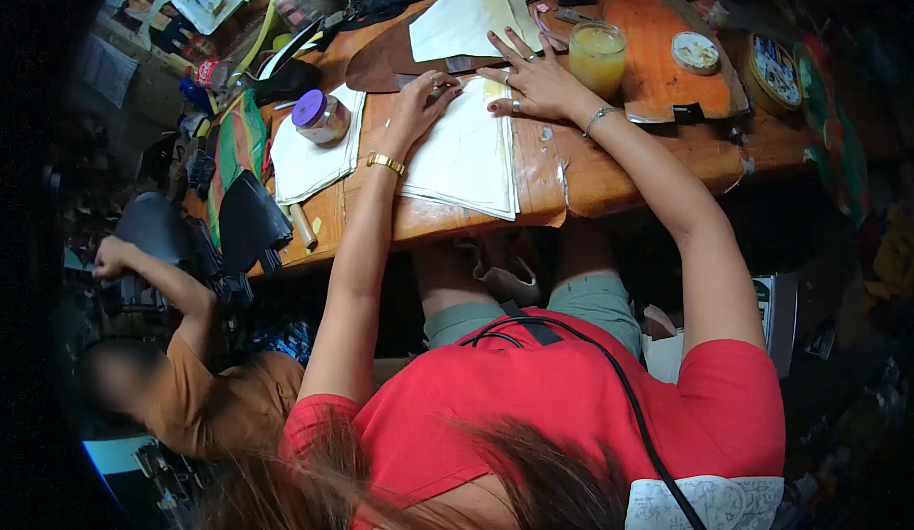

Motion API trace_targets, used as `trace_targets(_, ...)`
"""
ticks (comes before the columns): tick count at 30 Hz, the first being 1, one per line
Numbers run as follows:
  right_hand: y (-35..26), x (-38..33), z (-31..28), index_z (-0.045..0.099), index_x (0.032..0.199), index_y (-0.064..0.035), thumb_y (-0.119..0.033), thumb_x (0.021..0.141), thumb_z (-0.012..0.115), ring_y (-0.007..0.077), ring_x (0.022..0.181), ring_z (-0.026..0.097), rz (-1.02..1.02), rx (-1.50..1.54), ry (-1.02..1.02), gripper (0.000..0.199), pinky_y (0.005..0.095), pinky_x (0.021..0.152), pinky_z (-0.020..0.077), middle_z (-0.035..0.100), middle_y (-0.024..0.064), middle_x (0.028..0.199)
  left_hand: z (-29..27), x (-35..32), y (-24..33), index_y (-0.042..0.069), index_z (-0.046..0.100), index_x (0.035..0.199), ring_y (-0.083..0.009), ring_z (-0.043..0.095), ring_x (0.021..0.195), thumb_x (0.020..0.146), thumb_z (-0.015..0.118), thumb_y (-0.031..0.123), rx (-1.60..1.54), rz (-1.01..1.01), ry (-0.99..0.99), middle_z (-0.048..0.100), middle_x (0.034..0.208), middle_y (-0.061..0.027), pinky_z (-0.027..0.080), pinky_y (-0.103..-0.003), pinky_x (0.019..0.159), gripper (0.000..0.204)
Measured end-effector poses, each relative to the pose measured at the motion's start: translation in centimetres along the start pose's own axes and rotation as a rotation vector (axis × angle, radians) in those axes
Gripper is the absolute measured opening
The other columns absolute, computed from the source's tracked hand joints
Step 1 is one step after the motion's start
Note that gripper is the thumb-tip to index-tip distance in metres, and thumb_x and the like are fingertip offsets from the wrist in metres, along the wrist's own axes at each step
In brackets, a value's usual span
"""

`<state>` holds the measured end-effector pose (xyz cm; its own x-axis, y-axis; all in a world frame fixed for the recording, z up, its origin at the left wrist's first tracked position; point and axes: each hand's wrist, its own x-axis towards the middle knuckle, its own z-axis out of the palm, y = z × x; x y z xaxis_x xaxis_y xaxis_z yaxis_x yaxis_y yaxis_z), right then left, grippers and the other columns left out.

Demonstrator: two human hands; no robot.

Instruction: Applying glue to leather and paper components for shoe manufacturing.

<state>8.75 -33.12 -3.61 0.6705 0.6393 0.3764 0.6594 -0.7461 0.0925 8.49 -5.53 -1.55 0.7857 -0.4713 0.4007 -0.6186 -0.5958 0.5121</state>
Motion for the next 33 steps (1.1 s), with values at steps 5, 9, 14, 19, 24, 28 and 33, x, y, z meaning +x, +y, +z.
trace_targets(5,-1.1,-0.7,-1.3,0.046,0.155,-0.0398,-0.086,0.091,0.032,0.0354,0.160,-0.002,0.010,0.060,-0.070,0.081,0.0632,0.124,-0.0101,0.004,0.0093,0.175,0.2,-0.4,-0.3,0.002,0.072,0.108,-0.0292,0.072,0.091,0.093,0.076,0.025,0.014,-0.031,0.058,0.073,0.103,-0.0150,0.055,-0.037,0.076,0.027)
trace_targets(9,-2.7,-2.6,-3.1,0.040,0.156,-0.0490,-0.084,0.092,0.035,0.0369,0.160,0.001,-0.095,0.147,-0.184,0.073,0.0683,0.123,-0.0024,0.004,0.0078,0.175,0.5,-0.5,-0.6,0.001,0.072,0.105,-0.0321,0.072,0.084,0.093,0.075,0.027,0.000,0.014,0.102,0.072,0.098,-0.0164,0.055,-0.040,0.075,0.028)
trace_targets(14,-6.0,-5.8,-5.5,0.038,0.156,-0.0500,-0.080,0.093,0.038,0.0362,0.160,0.002,-0.272,0.262,-0.237,0.070,0.0735,0.120,0.0027,0.004,0.0057,0.175,0.3,-0.6,-0.3,0.000,0.069,0.102,-0.0270,0.072,0.086,0.094,0.075,0.023,-0.050,-0.103,0.037,0.074,0.099,-0.0147,0.055,-0.036,0.075,0.025)
trace_targets(19,-9.7,-9.1,-7.4,0.039,0.157,-0.0480,-0.079,0.088,0.046,0.0374,0.160,0.005,-0.301,0.300,-0.274,0.076,0.0746,0.119,0.0044,0.006,0.0087,0.175,0.4,-0.7,0.0,0.000,0.066,0.101,-0.0303,0.072,0.084,0.095,0.074,0.019,-0.034,-0.012,0.082,0.073,0.096,-0.0161,0.055,-0.037,0.074,0.021)
trace_targets(24,-11.0,-10.2,-7.8,0.043,0.155,-0.0472,-0.079,0.089,0.046,0.0379,0.160,0.002,-0.238,0.383,-0.209,0.073,0.0749,0.118,-0.0005,0.006,0.0095,0.175,0.7,-0.7,-0.3,0.001,0.064,0.107,-0.0284,0.073,0.087,0.097,0.072,0.016,-0.005,0.000,0.079,0.073,0.099,-0.0152,0.055,-0.035,0.076,0.019)
trace_targets(28,-10.6,-10.6,-7.6,0.052,0.150,-0.0463,-0.079,0.091,0.045,0.0384,0.160,0.001,-0.245,0.430,-0.207,0.068,0.0732,0.119,-0.0039,0.006,0.0080,0.175,0.3,-0.5,0.2,0.002,0.061,0.105,-0.0377,0.070,0.085,0.098,0.069,0.019,0.014,0.114,0.141,0.071,0.095,-0.0187,0.054,-0.042,0.072,0.020)
trace_targets(33,-8.6,-10.8,-7.5,0.078,0.121,-0.0380,-0.085,0.093,0.024,0.0380,0.160,0.006,-0.122,0.995,-0.194,0.076,0.0652,0.122,-0.0038,0.017,0.0063,0.174,-1.6,1.4,1.3,0.006,0.060,0.106,-0.0398,0.069,0.083,0.100,0.065,0.017,-0.027,0.002,0.120,0.068,0.089,-0.0205,0.051,-0.046,0.067,0.013)
